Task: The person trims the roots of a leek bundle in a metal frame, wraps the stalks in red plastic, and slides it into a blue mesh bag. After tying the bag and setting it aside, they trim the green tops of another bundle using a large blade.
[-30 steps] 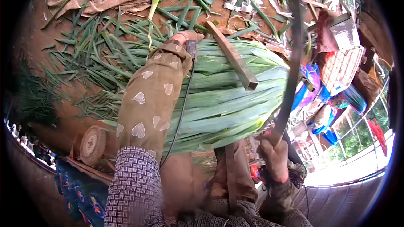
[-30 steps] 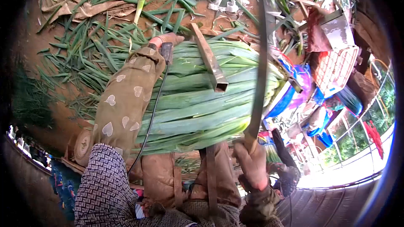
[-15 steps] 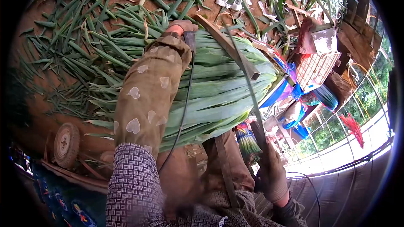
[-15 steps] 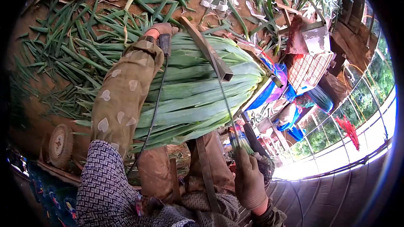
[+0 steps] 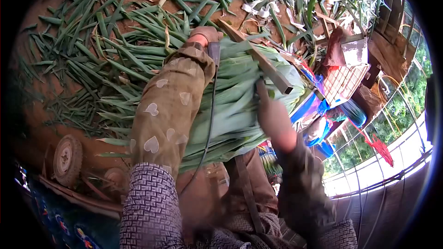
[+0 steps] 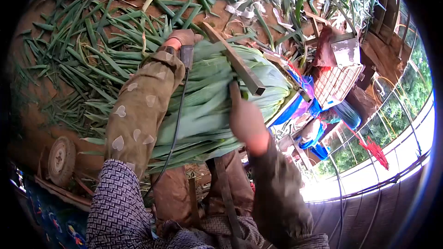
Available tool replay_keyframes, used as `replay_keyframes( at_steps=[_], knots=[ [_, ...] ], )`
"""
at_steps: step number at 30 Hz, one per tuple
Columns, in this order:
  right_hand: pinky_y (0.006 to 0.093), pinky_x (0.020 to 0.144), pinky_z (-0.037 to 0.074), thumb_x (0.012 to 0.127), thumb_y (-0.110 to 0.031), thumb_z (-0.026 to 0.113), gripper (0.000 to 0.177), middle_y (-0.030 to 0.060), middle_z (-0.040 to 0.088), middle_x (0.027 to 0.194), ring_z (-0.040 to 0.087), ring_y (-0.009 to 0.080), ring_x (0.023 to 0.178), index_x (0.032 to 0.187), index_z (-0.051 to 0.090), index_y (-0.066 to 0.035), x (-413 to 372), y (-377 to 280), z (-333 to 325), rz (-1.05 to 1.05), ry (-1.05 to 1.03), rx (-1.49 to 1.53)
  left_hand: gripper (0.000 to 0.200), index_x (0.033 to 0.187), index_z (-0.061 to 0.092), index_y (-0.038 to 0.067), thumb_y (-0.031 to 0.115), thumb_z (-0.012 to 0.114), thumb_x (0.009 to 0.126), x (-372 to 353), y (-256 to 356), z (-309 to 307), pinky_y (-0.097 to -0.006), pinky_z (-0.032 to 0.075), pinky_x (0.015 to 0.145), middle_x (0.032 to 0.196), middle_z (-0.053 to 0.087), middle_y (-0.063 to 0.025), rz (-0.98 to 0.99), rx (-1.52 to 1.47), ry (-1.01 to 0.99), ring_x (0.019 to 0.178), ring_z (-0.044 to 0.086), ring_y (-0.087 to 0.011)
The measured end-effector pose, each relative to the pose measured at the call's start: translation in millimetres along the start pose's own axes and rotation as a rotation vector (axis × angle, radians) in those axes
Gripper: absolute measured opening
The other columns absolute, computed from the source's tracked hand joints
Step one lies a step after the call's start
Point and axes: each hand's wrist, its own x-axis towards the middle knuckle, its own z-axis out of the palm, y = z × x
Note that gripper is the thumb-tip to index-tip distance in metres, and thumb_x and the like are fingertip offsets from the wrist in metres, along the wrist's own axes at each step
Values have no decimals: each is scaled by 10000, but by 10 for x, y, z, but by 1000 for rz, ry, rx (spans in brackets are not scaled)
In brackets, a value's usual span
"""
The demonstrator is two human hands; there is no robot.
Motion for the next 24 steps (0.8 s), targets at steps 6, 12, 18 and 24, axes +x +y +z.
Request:
replay_keyframes(
  at_steps=[6,12,18,24],
  knots=[
    [445,887,525,823,41,529,601,296,517,1341,632,419,1056,1416,430,24,-533,321,-345,-191,-89,335,517,1109,708,65,474,449,927,-184,-6,139,-469,479,925,1153,678,-193,5,37,34,1066,640,-385],
    [499,696,509,869,-10,501,603,287,606,929,646,429,782,1459,375,-33,-922,360,-266,-197,-18,84,297,1235,584,266,309,423,989,179,-370,473,-494,497,801,1079,666,-173,264,272,55,934,640,-401],
    [552,636,460,900,-57,460,526,308,587,697,606,488,685,1423,401,-66,-40,444,286,-226,57,128,276,1165,652,175,244,522,932,482,-721,604,-447,492,847,1117,673,-156,368,48,-24,1019,635,-368],
    [458,808,510,864,19,482,659,295,545,1182,646,429,929,1499,336,-85,-1465,495,-200,-72,-212,259,254,1087,685,69,187,574,891,512,-1018,892,-438,489,843,1048,685,-170,287,46,-38,969,636,-366]
  ],
)
